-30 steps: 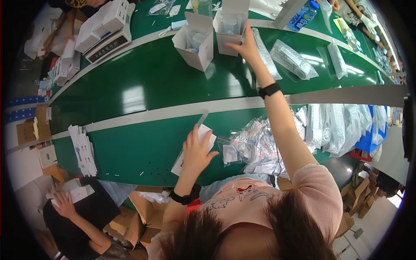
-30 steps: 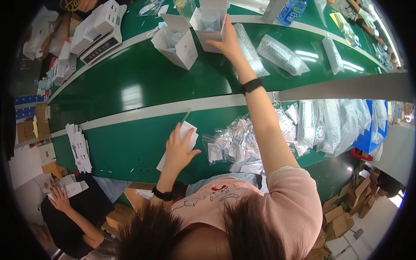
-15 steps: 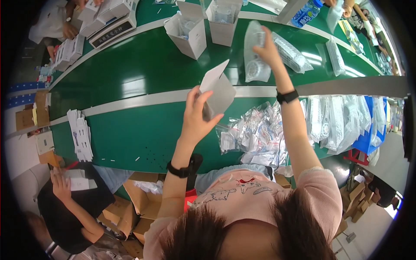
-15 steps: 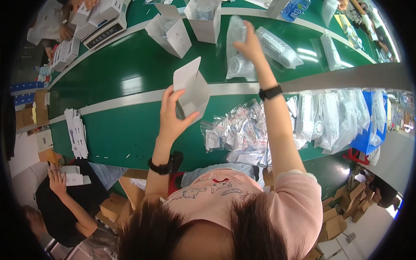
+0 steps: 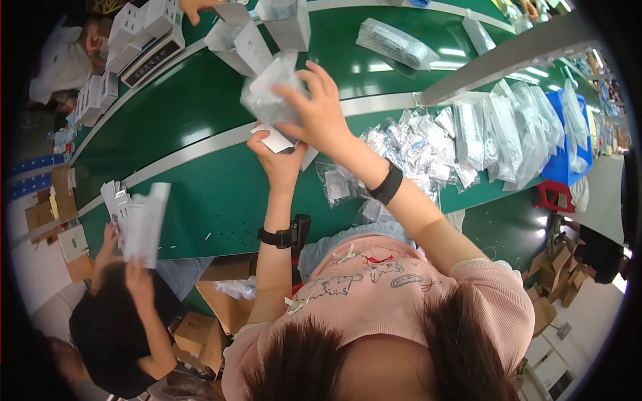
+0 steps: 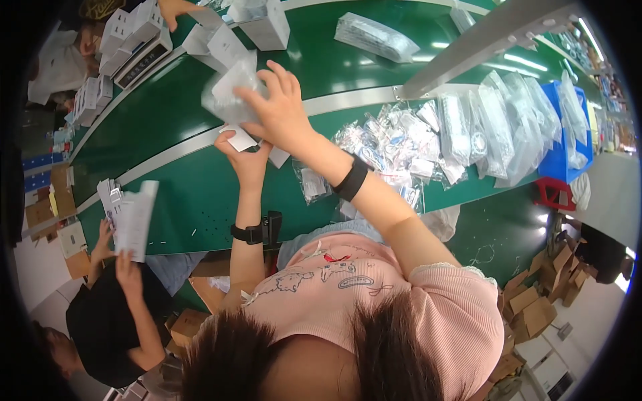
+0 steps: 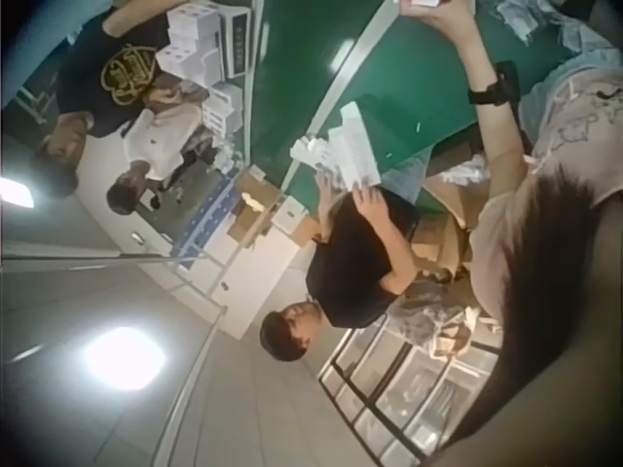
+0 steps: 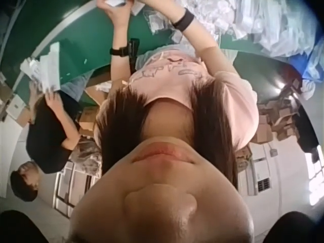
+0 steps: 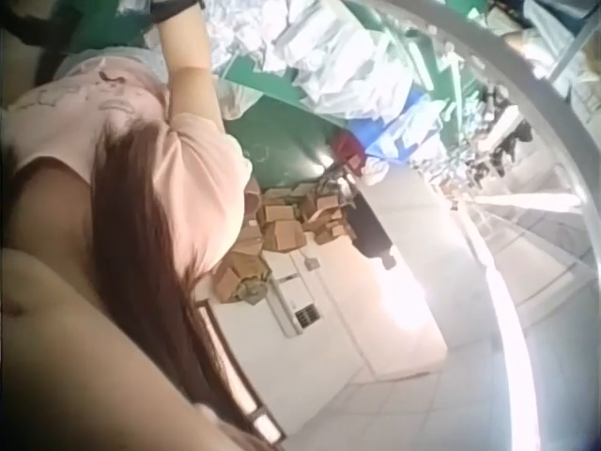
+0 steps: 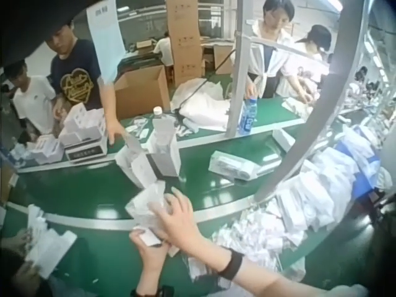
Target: The person packages items by hand, placing a small plastic bag and a bubble-wrapped thermometer into a cardboard box before setting it aside.
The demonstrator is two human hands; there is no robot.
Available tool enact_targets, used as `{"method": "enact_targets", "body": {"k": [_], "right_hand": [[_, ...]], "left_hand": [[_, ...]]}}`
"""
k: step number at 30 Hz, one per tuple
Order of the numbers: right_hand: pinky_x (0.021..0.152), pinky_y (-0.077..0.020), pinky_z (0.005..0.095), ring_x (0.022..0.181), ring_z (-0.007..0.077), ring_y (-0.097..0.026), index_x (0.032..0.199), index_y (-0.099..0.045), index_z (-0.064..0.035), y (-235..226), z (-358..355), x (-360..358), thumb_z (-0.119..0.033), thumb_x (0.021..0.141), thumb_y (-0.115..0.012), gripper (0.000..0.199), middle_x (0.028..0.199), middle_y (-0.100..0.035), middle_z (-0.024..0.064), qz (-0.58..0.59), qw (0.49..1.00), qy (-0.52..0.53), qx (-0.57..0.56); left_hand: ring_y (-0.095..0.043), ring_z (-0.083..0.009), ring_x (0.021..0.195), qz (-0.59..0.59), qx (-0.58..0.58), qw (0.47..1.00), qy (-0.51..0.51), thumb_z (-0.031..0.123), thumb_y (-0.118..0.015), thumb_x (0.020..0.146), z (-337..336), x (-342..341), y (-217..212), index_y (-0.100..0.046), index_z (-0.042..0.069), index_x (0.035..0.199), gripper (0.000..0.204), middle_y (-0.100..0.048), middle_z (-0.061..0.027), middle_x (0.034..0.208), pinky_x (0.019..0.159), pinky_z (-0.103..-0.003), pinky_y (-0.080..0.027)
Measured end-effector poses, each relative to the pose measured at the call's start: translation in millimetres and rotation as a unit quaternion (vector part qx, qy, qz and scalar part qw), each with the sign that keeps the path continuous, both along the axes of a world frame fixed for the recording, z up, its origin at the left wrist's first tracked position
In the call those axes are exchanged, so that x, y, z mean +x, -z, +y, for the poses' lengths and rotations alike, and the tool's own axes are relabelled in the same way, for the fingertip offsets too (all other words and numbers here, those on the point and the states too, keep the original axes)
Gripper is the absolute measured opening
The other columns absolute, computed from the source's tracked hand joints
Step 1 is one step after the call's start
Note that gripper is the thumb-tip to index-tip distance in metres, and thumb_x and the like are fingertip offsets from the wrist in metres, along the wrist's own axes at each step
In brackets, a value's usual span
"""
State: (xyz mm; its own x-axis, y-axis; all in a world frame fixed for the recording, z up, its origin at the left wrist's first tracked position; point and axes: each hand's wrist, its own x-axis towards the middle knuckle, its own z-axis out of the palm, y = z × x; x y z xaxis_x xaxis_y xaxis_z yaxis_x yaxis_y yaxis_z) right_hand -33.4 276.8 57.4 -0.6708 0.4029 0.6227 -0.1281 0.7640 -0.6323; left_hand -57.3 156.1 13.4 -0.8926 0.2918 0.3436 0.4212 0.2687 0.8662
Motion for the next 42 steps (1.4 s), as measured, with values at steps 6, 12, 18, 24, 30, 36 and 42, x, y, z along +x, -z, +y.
{"method": "enact_targets", "body": {"k": [6, 12, 18, 24, 30, 36, 42], "right_hand": [[0.089, -0.0386, 0.0373, 0.101, 0.0281, -0.049, 0.109, -0.056, -0.0076, 55, 68, 67, -0.001, 0.073, -0.056, 0.037, 0.110, -0.052, 0.0123, -0.007, 0.995, 0.029, -0.099], [0.071, -0.0443, 0.0425, 0.090, 0.0311, -0.054, 0.101, -0.058, -0.0061, 128, 154, 155, -0.009, 0.069, -0.063, 0.032, 0.102, -0.056, 0.0130, -0.465, 0.848, 0.238, 0.091], [0.068, -0.0448, 0.0394, 0.078, 0.0312, -0.057, 0.082, -0.061, -0.0034, 119, 171, 170, -0.011, 0.069, -0.064, 0.015, 0.086, -0.060, 0.0139, -0.404, 0.901, 0.159, 0.016], [0.065, -0.0466, 0.0327, 0.079, 0.0291, -0.058, 0.081, -0.062, -0.0033, 37, 139, 161, -0.004, 0.072, -0.060, 0.009, 0.084, -0.060, 0.0143, -0.296, 0.945, 0.125, 0.066], [0.068, -0.0475, 0.0267, 0.088, 0.0190, -0.060, 0.095, -0.061, -0.0032, -32, 101, 125, 0.004, 0.075, -0.058, 0.021, 0.088, -0.061, 0.0124, -0.186, 0.974, 0.022, -0.124], [0.071, -0.0484, 0.0316, 0.093, 0.0243, -0.055, 0.089, -0.060, -0.0050, -31, 48, 69, 0.012, 0.071, -0.055, 0.025, 0.097, -0.056, 0.0123, 0.035, 0.978, -0.181, -0.093], [0.087, -0.0370, 0.0483, 0.100, 0.0287, -0.050, 0.080, -0.062, -0.0075, -16, 29, 51, -0.010, 0.068, -0.063, 0.013, 0.090, -0.054, 0.0078, -0.087, 0.943, -0.272, 0.171]], "left_hand": [[-0.043, -0.0340, 0.109, 0.045, 0.043, 0.995, 0.077, 0.007, -0.081, 0.056, -17, 2, 1, -0.023, 0.009, 0.099, 0.072, -0.033, -0.0273, 0.124, 0.093, -0.041, -0.035], [-0.039, -0.0344, 0.112, 0.025, 0.073, 0.989, 0.129, 0.006, -0.081, 0.055, -5, 8, 15, -0.024, 0.010, 0.101, 0.073, -0.032, -0.0263, 0.125, 0.094, -0.040, -0.034], [-0.043, -0.0352, 0.110, 0.096, -0.079, 0.981, 0.152, 0.005, -0.077, 0.057, -4, 13, -28, -0.038, 0.005, 0.103, 0.061, -0.035, -0.0215, 0.126, 0.091, -0.039, -0.037], [-0.050, -0.0324, 0.097, 0.046, -0.171, 0.980, 0.087, 0.003, -0.070, 0.063, -8, 11, -51, -0.053, 0.000, 0.089, 0.031, -0.044, -0.0172, 0.113, 0.079, -0.034, -0.042], [-0.056, -0.0276, 0.074, 0.045, -0.236, 0.969, 0.059, 0.001, -0.065, 0.066, -9, 0, -59, -0.059, -0.001, 0.083, 0.018, -0.055, -0.0129, 0.084, 0.066, -0.029, -0.044], [-0.057, -0.0267, 0.066, -0.035, -0.187, 0.979, 0.068, -0.001, -0.065, 0.064, -6, -11, -67, -0.059, -0.003, 0.077, 0.015, -0.058, -0.0132, 0.077, 0.062, -0.030, -0.045], [-0.056, -0.0128, 0.065, -0.142, -0.033, 0.987, 0.070, -0.005, -0.063, 0.064, -17, -24, -43, -0.060, -0.004, 0.076, 0.013, -0.058, -0.0082, 0.073, 0.062, -0.024, -0.043]]}}
